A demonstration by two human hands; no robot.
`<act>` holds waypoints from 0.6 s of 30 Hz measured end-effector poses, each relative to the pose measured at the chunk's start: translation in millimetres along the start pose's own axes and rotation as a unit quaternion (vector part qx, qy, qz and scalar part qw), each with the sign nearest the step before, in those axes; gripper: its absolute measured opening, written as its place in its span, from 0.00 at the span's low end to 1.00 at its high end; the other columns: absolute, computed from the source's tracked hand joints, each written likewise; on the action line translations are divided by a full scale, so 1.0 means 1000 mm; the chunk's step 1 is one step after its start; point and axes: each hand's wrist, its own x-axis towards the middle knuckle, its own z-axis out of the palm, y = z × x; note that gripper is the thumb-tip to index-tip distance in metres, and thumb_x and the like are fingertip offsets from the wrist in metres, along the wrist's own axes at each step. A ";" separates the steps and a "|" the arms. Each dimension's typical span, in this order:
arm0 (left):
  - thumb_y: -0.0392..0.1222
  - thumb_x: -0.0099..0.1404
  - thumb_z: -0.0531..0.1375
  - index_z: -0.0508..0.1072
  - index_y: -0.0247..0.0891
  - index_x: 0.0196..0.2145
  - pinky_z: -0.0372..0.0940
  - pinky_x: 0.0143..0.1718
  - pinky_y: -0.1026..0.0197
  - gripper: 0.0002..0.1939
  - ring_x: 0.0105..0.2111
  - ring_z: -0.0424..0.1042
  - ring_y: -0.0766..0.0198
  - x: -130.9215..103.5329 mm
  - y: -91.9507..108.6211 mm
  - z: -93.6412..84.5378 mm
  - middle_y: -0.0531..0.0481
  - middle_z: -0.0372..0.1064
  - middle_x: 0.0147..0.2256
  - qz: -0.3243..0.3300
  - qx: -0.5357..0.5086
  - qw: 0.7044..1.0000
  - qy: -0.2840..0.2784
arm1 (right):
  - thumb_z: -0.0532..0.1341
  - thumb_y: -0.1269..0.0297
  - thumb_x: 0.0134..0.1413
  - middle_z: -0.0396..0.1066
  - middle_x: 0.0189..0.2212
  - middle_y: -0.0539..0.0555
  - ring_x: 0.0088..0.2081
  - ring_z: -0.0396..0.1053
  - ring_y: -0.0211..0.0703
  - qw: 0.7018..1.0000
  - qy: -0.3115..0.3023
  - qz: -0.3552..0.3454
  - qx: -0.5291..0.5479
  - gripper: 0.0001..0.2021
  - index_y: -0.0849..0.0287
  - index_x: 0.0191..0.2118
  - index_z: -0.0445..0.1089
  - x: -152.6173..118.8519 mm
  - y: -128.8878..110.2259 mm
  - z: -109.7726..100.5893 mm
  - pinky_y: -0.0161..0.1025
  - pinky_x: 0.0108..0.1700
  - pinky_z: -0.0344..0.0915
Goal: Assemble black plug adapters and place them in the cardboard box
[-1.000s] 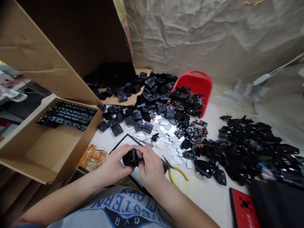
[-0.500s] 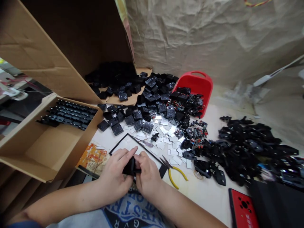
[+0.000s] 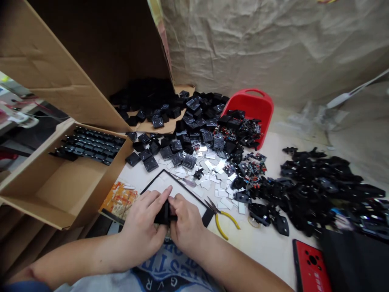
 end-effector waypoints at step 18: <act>0.29 0.53 0.56 0.49 0.42 0.65 0.61 0.57 0.45 0.42 0.54 0.63 0.51 0.013 -0.011 0.000 0.42 0.62 0.52 -0.057 -0.105 0.987 -0.110 | 0.50 0.73 0.57 0.68 0.32 0.51 0.33 0.69 0.42 0.963 -0.086 0.226 0.120 0.11 0.56 0.43 0.63 0.006 0.014 -0.004 0.39 0.35 0.67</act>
